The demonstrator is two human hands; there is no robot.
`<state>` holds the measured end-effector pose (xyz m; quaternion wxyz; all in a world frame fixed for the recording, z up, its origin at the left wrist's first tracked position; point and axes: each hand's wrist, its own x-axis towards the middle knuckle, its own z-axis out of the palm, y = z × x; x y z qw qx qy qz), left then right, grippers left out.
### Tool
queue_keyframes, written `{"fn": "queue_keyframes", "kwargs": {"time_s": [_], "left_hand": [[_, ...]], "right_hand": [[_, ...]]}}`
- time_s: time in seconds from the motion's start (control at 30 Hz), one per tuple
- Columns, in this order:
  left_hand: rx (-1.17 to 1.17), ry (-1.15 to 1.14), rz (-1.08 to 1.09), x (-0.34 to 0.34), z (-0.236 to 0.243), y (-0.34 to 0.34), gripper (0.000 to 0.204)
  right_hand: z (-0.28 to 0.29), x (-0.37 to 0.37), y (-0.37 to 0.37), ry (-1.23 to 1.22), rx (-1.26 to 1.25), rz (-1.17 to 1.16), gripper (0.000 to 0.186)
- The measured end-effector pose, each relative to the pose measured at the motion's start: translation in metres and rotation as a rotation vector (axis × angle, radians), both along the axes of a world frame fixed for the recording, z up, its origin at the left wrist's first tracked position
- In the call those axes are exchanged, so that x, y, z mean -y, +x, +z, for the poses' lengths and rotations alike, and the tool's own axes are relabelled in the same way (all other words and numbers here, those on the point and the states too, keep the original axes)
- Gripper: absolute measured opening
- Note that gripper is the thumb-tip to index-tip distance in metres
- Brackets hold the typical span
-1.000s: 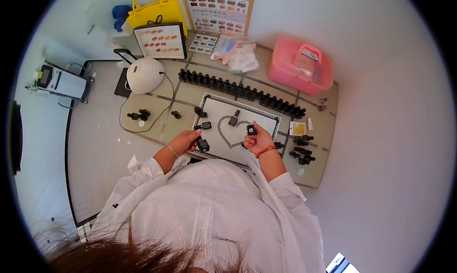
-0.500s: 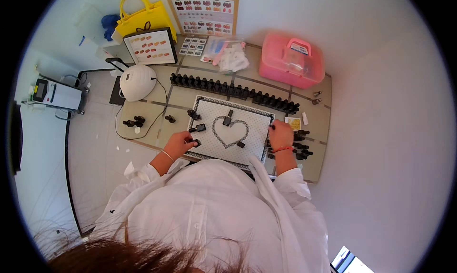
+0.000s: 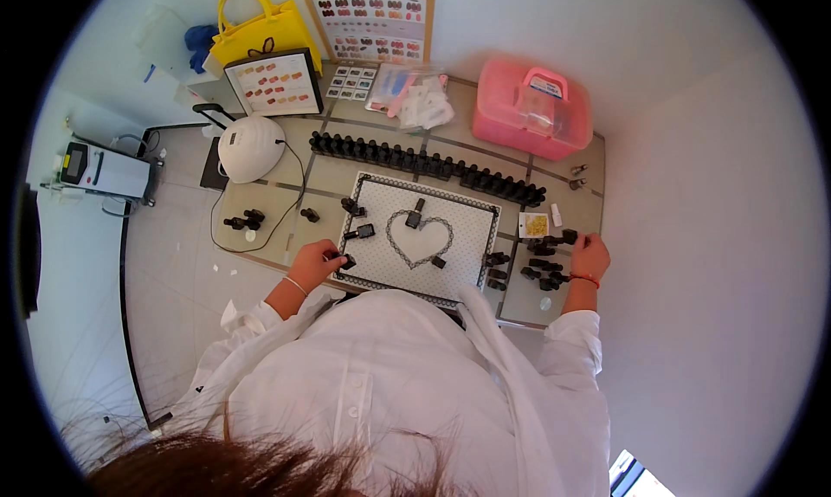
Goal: The person arranges small black nail polish bottles on a white tray with a heart-shaped outline. They pick up bottles from the table and place them into the heart shape, occasionally picking up multiple bottles at once and placing them down. The person also moves bottles from the heart shape to the side of the table.
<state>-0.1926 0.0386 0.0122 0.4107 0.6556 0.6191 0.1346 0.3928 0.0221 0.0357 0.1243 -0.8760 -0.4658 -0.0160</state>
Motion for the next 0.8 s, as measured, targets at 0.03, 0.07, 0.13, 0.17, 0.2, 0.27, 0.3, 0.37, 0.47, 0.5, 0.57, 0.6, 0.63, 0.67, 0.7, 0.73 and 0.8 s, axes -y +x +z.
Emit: {"fn": "queue_keyframes", "kwargs": {"time_s": [0.03,0.07,0.13,0.17,0.2,0.27,0.3,0.37,0.47,0.5,0.57,0.6,0.63,0.67,0.7,0.73,0.8], "left_hand": [[0.008,-0.001,0.000,-0.001,0.000,0.000,0.027],[0.015,-0.003,0.006,-0.001,-0.001,0.001,0.026],[0.027,-0.010,0.012,-0.001,-0.002,0.001,0.026],[0.031,-0.015,0.011,-0.001,-0.002,0.001,0.025],[0.035,-0.020,0.010,-0.002,-0.002,0.002,0.025],[0.058,-0.024,0.028,0.000,-0.005,0.002,0.024],[0.070,-0.025,0.037,0.000,-0.006,0.002,0.023],[0.070,-0.029,0.028,0.000,-0.006,0.003,0.023],[0.028,-0.010,-0.001,-0.002,-0.005,0.005,0.021],[0.007,0.000,-0.013,-0.002,-0.005,0.005,0.021],[-0.093,0.082,-0.072,-0.001,-0.006,0.006,0.020],[-0.143,0.122,-0.101,-0.001,-0.007,0.006,0.019],[-0.199,0.122,-0.113,0.000,-0.009,0.006,0.019],[-0.255,0.121,-0.125,0.000,-0.010,0.007,0.018],[-0.311,0.120,-0.137,0.001,-0.012,0.007,0.018],[-0.346,0.117,-0.150,0.001,-0.013,0.007,0.018],[-0.417,0.111,-0.177,0.000,-0.015,0.008,0.019]], "right_hand": [[0.000,0.007,0.009,-0.006,0.007,-0.032,0.021],[-0.003,0.012,0.017,-0.014,0.014,-0.059,0.023],[-0.011,0.019,0.028,-0.075,0.027,-0.108,0.025],[-0.015,0.023,0.031,-0.128,0.034,-0.130,0.026],[-0.020,0.025,0.035,-0.181,0.040,-0.153,0.026],[-0.024,0.022,0.026,-0.295,0.007,-0.175,0.027],[-0.027,0.022,0.022,-0.352,-0.009,-0.187,0.027],[-0.030,0.018,0.012,-0.442,0.003,-0.192,0.027],[-0.033,0.013,0.003,-0.540,0.010,-0.187,0.026],[-0.033,0.012,0.001,-0.567,0.010,-0.183,0.026],[-0.035,0.009,-0.003,-0.583,0.013,-0.185,0.026],[-0.036,0.008,-0.005,-0.591,0.015,-0.187,0.026],[-0.036,0.007,-0.005,-0.598,-0.001,-0.189,0.027],[-0.035,0.006,-0.005,-0.605,-0.017,-0.192,0.028],[-0.034,0.006,-0.005,-0.613,-0.032,-0.195,0.028],[-0.034,0.005,-0.006,-0.616,-0.038,-0.196,0.029],[-0.033,0.005,-0.007,-0.623,-0.048,-0.200,0.031]]}}
